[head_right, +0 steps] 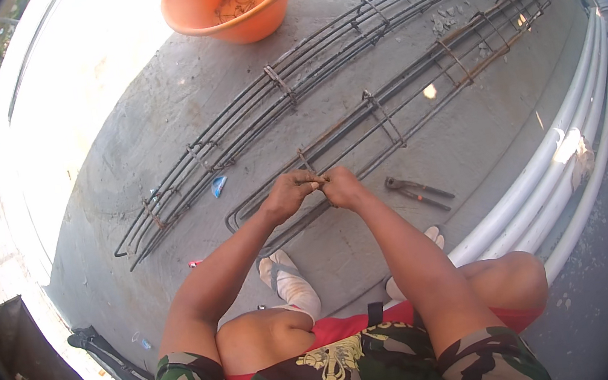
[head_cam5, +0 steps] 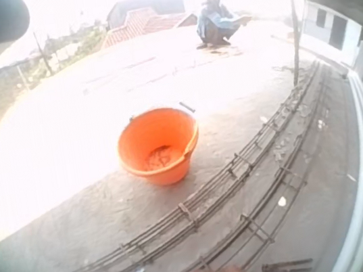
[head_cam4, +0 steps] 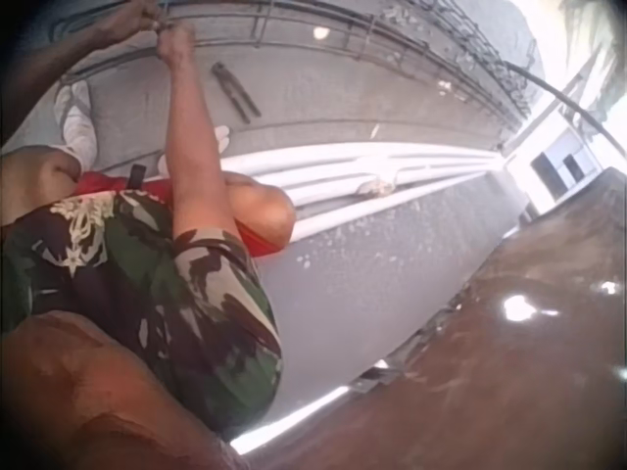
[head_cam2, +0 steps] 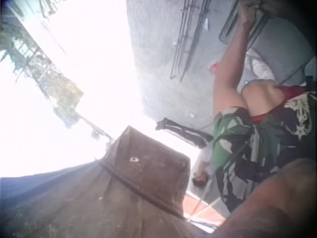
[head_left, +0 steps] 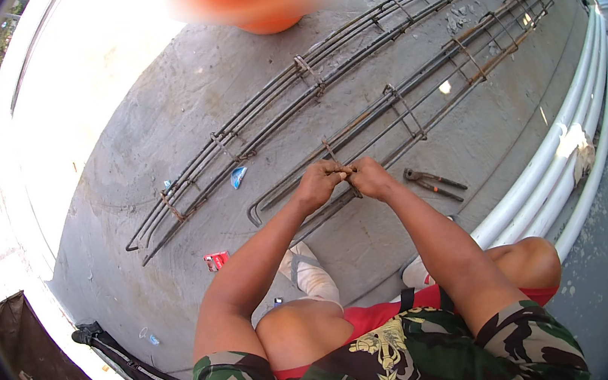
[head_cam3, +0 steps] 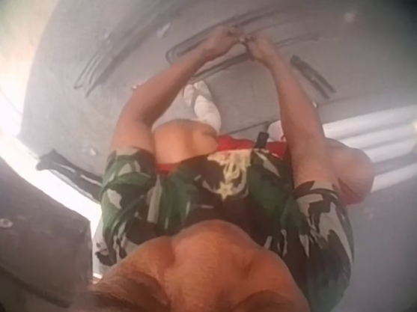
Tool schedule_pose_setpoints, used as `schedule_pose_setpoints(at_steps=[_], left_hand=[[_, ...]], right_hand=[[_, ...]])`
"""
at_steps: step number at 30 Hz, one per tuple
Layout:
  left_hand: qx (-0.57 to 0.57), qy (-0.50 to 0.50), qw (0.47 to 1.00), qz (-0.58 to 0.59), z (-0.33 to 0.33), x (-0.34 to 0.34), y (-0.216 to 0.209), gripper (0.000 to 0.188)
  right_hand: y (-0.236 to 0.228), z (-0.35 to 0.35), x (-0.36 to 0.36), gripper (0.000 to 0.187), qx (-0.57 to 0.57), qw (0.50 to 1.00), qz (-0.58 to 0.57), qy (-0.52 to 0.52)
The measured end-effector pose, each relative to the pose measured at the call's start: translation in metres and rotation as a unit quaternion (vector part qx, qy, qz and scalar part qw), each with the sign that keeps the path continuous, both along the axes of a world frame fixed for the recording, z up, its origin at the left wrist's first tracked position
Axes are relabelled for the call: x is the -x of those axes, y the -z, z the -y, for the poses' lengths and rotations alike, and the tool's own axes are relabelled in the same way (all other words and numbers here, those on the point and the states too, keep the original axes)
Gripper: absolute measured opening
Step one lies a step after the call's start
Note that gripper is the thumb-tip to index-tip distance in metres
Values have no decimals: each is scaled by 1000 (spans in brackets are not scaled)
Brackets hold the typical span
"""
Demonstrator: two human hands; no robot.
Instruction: The person arranges long metal rods on a concrete rooftop and ties them together with wire using pliers. Another worker assists by holding a rod and tying nearby sections. The person also briefly handles a large tarp with the coworker.
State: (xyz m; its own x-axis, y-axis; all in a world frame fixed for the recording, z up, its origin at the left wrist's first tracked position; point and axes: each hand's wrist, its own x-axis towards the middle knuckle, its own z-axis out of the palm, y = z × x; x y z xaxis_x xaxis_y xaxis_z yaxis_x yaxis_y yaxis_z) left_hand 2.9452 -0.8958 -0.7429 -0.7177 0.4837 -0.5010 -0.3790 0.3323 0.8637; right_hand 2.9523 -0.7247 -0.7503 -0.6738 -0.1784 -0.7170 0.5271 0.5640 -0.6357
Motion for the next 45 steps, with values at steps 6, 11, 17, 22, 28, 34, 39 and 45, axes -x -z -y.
schedule_pose_setpoints(at_steps=[6,11,17,22,28,34,39,45], left_hand=[[-27,-3,1000,-5,11,-12,12,32],[-110,-9,992,62,19,-5,8,33],[-99,-23,987,123,20,-2,7,35],[41,-44,996,71,6,-5,16,30],[222,37,969,-100,-12,-7,26,38],[304,55,950,-52,-23,-5,18,37],[127,-149,980,36,-18,-13,31,47],[52,-251,959,121,-13,-11,22,40]], right_hand=[[9,-5,0,22,45,999,14,21],[5,-5,7,21,25,999,22,-8],[3,-8,5,23,84,995,37,40],[-4,-10,8,28,73,994,62,46],[-4,-5,7,27,3,999,-27,-45],[-1,8,0,24,-125,978,-134,-105],[-1,13,-10,22,-147,967,-188,-89],[-6,16,-12,22,-152,969,-182,-70]])
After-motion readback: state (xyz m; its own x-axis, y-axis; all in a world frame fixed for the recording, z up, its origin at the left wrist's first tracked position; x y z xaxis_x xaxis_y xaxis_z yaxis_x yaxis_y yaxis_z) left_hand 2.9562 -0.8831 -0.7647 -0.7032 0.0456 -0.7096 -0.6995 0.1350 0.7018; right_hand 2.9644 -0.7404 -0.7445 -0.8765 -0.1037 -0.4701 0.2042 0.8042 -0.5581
